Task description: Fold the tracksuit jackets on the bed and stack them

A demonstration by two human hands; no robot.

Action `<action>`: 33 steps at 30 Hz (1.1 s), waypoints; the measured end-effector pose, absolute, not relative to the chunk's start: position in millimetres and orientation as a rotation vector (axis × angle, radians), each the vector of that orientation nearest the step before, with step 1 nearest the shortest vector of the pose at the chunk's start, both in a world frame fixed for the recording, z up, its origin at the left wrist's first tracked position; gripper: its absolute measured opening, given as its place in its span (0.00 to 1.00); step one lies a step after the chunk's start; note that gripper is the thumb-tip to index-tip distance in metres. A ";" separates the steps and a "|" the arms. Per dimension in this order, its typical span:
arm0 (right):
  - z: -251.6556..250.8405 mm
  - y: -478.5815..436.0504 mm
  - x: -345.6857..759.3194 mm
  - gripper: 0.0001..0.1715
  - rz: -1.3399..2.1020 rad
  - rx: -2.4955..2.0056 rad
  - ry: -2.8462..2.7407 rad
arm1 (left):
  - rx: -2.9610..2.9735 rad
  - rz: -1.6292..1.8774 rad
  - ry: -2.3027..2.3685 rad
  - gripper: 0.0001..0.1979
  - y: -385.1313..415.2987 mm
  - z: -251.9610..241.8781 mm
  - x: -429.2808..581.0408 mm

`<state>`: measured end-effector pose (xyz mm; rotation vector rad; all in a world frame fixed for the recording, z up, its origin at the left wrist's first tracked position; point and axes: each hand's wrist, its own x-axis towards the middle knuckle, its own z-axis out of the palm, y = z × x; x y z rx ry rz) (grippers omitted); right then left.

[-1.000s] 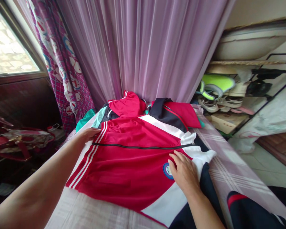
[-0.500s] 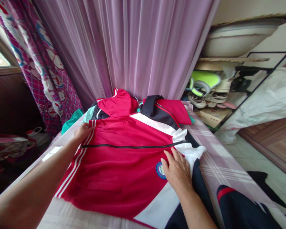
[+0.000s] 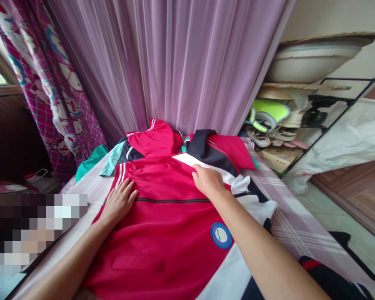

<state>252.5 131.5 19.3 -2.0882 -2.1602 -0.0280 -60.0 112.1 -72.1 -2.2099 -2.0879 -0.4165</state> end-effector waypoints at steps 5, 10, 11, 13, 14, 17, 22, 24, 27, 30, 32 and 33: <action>22.6 216.7 220.6 0.30 0.086 -2.185 -2.127 | -2.244 -0.342 -2.142 0.28 109.8 -67.7 -54.6; 6.1 255.4 225.7 0.22 0.027 -2.317 -1.945 | -2.315 -0.445 -2.000 0.28 108.6 -74.4 -57.3; 2.9 258.9 226.8 0.22 -0.003 -2.327 -1.894 | -2.333 -0.434 -1.982 0.27 108.4 -75.6 -57.5; -2.5 262.1 226.0 0.22 -0.033 -2.326 -1.819 | -2.354 -0.396 -1.974 0.25 108.4 -76.6 -57.4; -4.4 260.9 223.9 0.22 -0.032 -2.316 -1.797 | -2.359 -0.382 -1.974 0.25 108.5 -76.4 -57.2; -9.4 240.6 210.8 0.24 -0.027 -2.161 -1.832 | -2.370 -0.364 -1.973 0.24 109.0 -74.3 -56.6; -34.6 151.6 191.2 0.30 0.092 -1.522 -2.339 | -2.366 -0.323 -1.974 0.25 110.6 -72.0 -57.2; -50.7 114.5 202.9 0.31 0.109 -1.397 -2.508 | -2.368 -0.326 -1.965 0.25 111.6 -72.0 -57.7; -72.3 78.5 253.3 0.32 0.063 -1.614 -2.505 | -2.350 -0.307 -1.989 0.25 113.0 -71.3 -57.3; -86.1 65.8 320.7 0.32 -0.149 -1.880 -2.325 | -2.346 -0.268 -2.013 0.25 113.8 -69.4 -56.3; -90.6 64.4 353.7 0.31 -0.283 -1.970 -2.197 | -2.351 -0.257 -2.014 0.26 114.2 -68.0 -55.8; -91.2 64.6 363.1 0.31 -0.312 -1.994 -2.170 | -2.350 -0.260 -2.016 0.25 114.4 -67.3 -55.8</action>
